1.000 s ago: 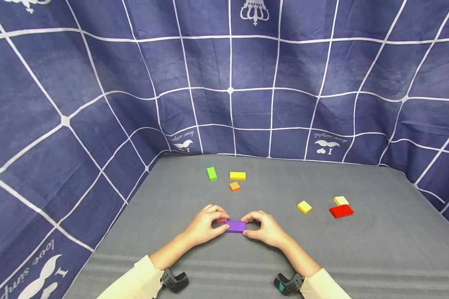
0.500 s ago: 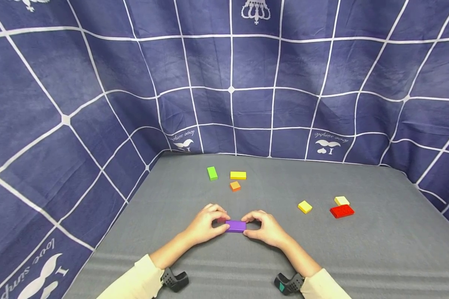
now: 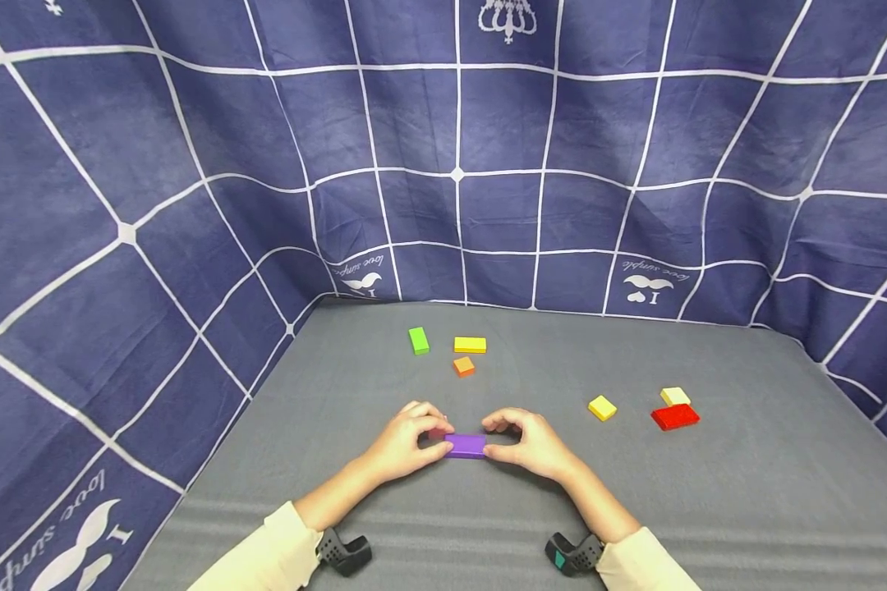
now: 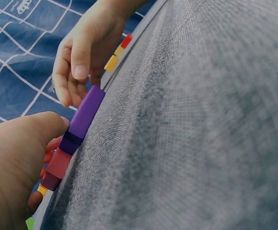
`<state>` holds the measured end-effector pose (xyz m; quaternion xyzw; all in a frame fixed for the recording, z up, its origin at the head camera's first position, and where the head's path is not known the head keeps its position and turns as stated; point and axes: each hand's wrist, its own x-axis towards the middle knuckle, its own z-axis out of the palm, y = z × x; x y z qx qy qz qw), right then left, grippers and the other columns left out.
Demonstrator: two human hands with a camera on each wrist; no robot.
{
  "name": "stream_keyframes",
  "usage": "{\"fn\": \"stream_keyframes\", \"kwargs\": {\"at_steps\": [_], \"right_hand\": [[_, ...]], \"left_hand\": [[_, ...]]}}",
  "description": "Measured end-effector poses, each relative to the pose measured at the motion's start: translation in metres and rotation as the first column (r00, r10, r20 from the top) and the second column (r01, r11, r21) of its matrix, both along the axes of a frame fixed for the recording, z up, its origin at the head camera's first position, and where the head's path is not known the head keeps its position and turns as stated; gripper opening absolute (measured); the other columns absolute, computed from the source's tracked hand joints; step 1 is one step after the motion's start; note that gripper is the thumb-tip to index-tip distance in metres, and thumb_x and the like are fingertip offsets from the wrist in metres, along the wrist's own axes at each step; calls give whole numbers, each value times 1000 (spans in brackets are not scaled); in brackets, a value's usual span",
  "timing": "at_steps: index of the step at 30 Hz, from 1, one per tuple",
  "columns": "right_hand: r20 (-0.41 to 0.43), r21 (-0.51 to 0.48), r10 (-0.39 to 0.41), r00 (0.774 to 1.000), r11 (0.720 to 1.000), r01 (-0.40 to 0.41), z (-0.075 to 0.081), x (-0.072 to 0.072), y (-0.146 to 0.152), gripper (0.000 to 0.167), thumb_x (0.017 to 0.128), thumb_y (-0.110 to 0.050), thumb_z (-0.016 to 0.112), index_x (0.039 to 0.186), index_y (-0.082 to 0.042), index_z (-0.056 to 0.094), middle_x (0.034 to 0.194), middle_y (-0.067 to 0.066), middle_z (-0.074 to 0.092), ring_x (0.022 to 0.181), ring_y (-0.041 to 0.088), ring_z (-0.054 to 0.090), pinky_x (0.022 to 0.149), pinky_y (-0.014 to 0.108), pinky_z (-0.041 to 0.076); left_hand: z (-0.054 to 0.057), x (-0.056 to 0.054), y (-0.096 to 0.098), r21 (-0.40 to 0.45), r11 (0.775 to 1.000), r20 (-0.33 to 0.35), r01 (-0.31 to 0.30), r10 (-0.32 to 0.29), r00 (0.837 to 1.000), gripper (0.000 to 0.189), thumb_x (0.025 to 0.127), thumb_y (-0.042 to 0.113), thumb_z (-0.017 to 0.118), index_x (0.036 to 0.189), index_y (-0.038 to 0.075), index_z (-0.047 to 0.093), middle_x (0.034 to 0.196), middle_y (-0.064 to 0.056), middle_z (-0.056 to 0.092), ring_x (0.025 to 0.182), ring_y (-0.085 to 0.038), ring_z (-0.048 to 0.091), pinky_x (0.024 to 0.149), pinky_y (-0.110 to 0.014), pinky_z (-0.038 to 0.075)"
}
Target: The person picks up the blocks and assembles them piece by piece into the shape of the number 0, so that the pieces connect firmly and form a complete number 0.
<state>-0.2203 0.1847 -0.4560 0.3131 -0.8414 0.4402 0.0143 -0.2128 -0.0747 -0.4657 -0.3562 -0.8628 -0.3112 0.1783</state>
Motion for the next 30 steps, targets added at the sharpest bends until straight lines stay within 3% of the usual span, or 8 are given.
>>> {"fn": "stream_keyframes", "kwargs": {"at_steps": [8, 12, 19, 24, 30], "right_hand": [[-33, 23, -100, 994, 995, 100, 8, -6, 22, 33, 80, -17, 80, 110, -7, 69, 100, 1, 70, 92, 20, 62, 80, 35, 47], [-79, 47, -174, 982, 983, 178, 10, -10, 37, 32, 79, -13, 79, 109, -6, 69, 98, 1, 71, 92, 22, 63, 79, 36, 47], [-90, 60, -268, 959, 960, 274, 15, -12, 61, 32, 80, -11, 78, 110, -2, 68, 101, 8, 71, 96, 22, 63, 81, 40, 47], [-125, 80, -335, 934, 935, 346, 20, -12, 76, 32, 80, -12, 78, 109, -3, 69, 101, 8, 71, 94, 19, 64, 79, 34, 48], [-137, 90, -372, 918, 918, 386, 25, -13, 90, 30, 81, -14, 78, 108, -3, 70, 102, 9, 70, 95, 28, 64, 80, 28, 49]], "left_hand": [[1, 1, -1, 9, 1000, 4, 7, -7, 1000, 16, 80, 23, 79, 94, 14, 76, 92, 7, 64, 88, -11, 55, 77, -23, 44], [1, 0, 0, 14, 1000, 1, 11, -11, 1000, 16, 80, 22, 79, 93, 14, 76, 91, 6, 64, 88, -11, 55, 76, -22, 44], [-1, -1, 0, 22, 999, -12, 24, -24, 1000, 16, 79, 21, 79, 92, 12, 76, 91, 5, 64, 87, -12, 54, 76, -23, 43], [-1, 0, -1, 30, 999, 0, 24, -24, 1000, 16, 79, 20, 79, 93, 12, 76, 91, 5, 64, 87, -12, 54, 76, -22, 43], [1, 0, -1, 26, 1000, 30, 11, -12, 999, 17, 79, 21, 80, 93, 13, 76, 92, 5, 64, 88, -12, 54, 76, -24, 44]]}}
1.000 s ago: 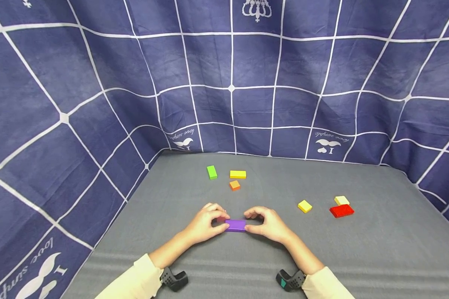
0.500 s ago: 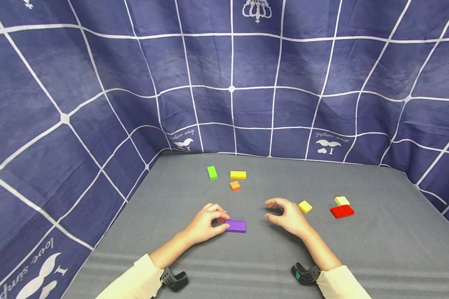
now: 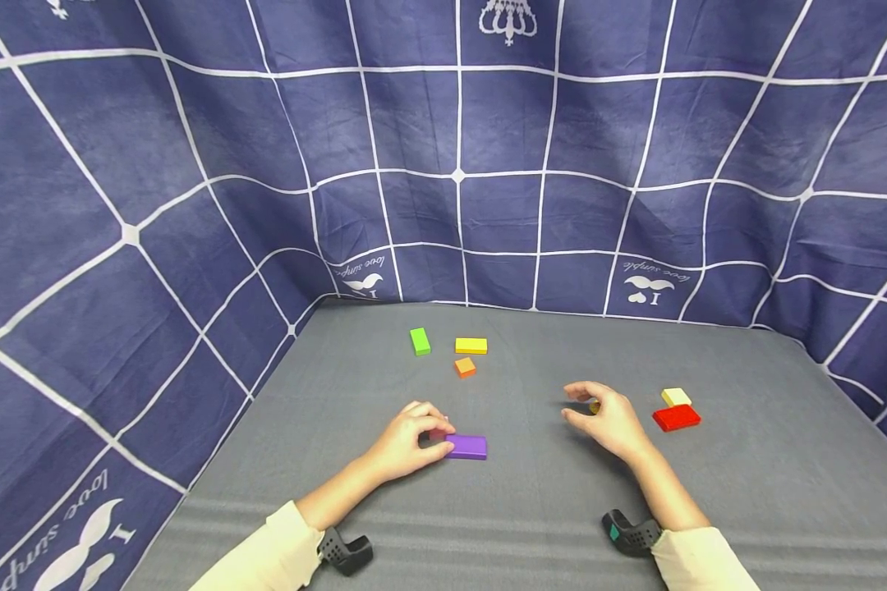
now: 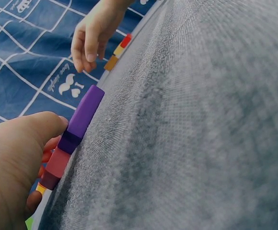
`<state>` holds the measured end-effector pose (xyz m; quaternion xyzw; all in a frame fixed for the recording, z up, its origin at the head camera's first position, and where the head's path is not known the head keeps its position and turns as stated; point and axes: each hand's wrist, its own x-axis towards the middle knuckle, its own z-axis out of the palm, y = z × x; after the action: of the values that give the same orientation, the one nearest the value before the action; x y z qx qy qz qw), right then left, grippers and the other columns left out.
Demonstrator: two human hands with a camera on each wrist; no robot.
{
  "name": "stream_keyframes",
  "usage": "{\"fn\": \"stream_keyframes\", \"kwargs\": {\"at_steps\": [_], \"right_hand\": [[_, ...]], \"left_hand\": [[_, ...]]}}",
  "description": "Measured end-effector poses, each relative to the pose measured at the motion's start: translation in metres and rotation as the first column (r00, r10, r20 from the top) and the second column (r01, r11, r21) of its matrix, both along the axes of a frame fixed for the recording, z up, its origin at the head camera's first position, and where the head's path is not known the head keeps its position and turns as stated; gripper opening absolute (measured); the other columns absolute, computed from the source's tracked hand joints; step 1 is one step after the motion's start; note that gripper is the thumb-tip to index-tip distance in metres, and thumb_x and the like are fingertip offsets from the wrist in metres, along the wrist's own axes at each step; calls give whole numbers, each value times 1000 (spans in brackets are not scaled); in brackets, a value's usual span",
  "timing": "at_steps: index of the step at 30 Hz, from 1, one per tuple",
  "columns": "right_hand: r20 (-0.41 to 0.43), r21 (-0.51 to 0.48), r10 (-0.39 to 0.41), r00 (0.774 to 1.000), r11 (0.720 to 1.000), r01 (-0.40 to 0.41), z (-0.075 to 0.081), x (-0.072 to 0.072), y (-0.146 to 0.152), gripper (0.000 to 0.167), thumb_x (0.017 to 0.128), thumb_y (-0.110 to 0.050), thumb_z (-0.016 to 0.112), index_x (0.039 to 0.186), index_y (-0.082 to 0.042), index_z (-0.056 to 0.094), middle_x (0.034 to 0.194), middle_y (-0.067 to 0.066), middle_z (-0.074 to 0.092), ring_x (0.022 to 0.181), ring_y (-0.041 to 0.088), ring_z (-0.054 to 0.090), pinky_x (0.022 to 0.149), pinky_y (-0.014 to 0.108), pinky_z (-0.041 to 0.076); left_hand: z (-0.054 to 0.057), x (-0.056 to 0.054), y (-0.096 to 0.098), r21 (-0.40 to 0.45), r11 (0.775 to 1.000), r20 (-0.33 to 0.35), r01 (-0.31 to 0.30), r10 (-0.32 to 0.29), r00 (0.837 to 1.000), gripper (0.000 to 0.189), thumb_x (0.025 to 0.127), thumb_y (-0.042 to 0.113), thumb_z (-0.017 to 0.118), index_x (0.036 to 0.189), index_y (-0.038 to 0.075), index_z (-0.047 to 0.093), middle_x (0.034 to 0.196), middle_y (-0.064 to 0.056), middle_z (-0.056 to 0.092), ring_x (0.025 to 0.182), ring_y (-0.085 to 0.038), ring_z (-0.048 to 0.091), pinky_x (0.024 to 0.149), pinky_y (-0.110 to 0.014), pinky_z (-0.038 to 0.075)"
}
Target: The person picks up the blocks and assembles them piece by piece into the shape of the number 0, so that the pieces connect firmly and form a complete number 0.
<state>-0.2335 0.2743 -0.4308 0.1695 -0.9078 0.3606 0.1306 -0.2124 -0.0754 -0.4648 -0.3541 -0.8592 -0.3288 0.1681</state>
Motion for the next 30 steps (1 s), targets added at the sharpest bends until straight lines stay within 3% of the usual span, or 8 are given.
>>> {"fn": "stream_keyframes", "kwargs": {"at_steps": [8, 12, 21, 30], "right_hand": [[-31, 60, -81, 996, 995, 83, 1, -3, 20, 33, 82, -13, 77, 110, 1, 68, 103, 14, 69, 96, 33, 62, 80, 28, 44], [-52, 87, -119, 991, 989, 124, -2, -3, 28, 32, 79, -11, 77, 107, 2, 69, 99, 16, 69, 92, 35, 63, 76, 34, 44], [-51, 118, -152, 987, 981, 157, -13, -4, 34, 29, 76, -7, 78, 103, 1, 69, 95, 15, 68, 85, 29, 62, 70, 35, 44], [-29, 87, -179, 983, 980, 181, -24, -3, 38, 30, 78, -5, 77, 105, 1, 67, 97, 15, 69, 83, 24, 60, 68, 27, 43]], "left_hand": [[1, 0, 1, 3, 1000, 1, -2, 2, 1000, 17, 79, 21, 80, 94, 14, 76, 91, 6, 64, 87, -11, 53, 76, -23, 43], [1, 0, 1, 3, 1000, 3, -2, 2, 1000, 17, 79, 21, 80, 94, 14, 76, 92, 5, 64, 88, -12, 53, 76, -23, 43], [0, -2, 0, 9, 1000, 0, 1, -1, 1000, 17, 78, 20, 80, 93, 13, 76, 91, 5, 64, 87, -12, 53, 76, -23, 43], [-1, -2, 0, 3, 1000, 9, -1, 1, 1000, 17, 79, 21, 80, 93, 13, 76, 92, 6, 64, 86, -11, 53, 75, -23, 43]]}}
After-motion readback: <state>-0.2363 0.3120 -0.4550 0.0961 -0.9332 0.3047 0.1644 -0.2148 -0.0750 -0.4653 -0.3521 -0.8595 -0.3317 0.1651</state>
